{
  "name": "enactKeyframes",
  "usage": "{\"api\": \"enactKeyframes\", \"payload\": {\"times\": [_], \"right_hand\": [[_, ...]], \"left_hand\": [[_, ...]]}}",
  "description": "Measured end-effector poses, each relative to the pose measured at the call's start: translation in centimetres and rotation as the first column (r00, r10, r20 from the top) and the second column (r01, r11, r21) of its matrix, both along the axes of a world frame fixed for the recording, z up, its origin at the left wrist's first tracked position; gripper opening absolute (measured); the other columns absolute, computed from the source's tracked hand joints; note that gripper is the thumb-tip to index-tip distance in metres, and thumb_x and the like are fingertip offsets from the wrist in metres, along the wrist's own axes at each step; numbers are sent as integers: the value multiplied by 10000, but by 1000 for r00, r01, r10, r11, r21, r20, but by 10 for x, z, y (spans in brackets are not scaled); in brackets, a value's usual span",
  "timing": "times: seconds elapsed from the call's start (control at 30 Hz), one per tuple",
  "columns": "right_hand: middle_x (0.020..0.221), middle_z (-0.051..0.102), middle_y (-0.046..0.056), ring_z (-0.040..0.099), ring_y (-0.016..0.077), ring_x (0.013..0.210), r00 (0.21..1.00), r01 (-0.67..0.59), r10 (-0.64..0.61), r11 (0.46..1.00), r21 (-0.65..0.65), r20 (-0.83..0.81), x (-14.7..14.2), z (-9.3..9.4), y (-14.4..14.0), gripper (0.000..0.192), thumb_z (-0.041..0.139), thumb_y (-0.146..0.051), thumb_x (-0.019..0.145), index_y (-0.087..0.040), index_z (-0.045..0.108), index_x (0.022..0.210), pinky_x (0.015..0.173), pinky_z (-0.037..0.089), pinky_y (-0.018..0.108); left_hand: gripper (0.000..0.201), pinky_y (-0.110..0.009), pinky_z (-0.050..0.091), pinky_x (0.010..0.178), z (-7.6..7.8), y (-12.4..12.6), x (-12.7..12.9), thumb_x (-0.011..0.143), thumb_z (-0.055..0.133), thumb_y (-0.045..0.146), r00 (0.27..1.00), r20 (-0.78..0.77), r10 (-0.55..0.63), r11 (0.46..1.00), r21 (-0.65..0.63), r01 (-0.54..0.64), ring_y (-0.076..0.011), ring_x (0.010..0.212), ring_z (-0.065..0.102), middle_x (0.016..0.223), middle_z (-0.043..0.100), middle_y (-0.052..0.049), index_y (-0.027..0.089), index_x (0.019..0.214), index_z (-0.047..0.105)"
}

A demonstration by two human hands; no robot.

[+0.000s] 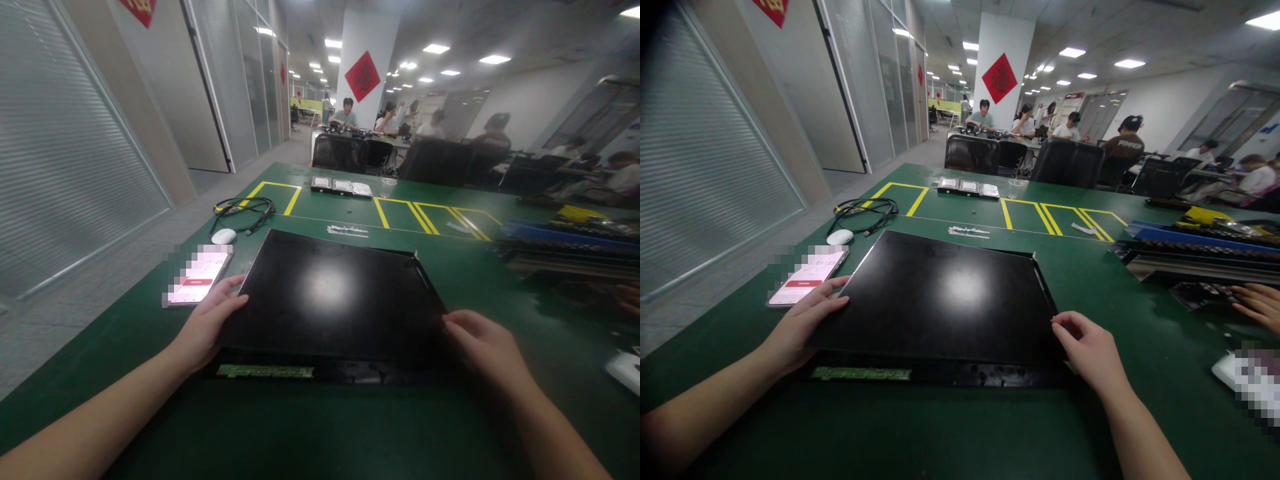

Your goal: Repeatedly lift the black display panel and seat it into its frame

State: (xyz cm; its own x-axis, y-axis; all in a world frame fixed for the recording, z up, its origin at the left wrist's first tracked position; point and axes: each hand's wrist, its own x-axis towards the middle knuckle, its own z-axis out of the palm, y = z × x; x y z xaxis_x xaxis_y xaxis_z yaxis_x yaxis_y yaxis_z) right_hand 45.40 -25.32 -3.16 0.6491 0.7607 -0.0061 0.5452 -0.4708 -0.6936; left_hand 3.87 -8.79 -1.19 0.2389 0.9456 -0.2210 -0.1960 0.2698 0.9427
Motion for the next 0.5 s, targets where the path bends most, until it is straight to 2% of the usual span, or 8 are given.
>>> {"api": "enactKeyframes", "payload": {"times": [0.13,0.5], "right_hand": [[727,748,50,661,215,570,1000,-14,14,1000,-12,-18,2,-3,-1,340,648,-516,742,-218,743,874,473,471,298],[759,743,54,679,236,661,1000,-11,12,999,-52,6,-1,2,-1,378,637,-546,728,-219,740,887,530,498,312]], "left_hand": [[612,-284,574,499,-2,1,-1,653,847,228,1000,-3,-1,1000,-3,1,-277,683,771,915,806,-80,202,1214,606],[527,-318,603,555,-4,-1,-4,673,823,210,1000,5,3,1000,25,-4,-287,720,777,863,793,-42,216,1142,582]]}}
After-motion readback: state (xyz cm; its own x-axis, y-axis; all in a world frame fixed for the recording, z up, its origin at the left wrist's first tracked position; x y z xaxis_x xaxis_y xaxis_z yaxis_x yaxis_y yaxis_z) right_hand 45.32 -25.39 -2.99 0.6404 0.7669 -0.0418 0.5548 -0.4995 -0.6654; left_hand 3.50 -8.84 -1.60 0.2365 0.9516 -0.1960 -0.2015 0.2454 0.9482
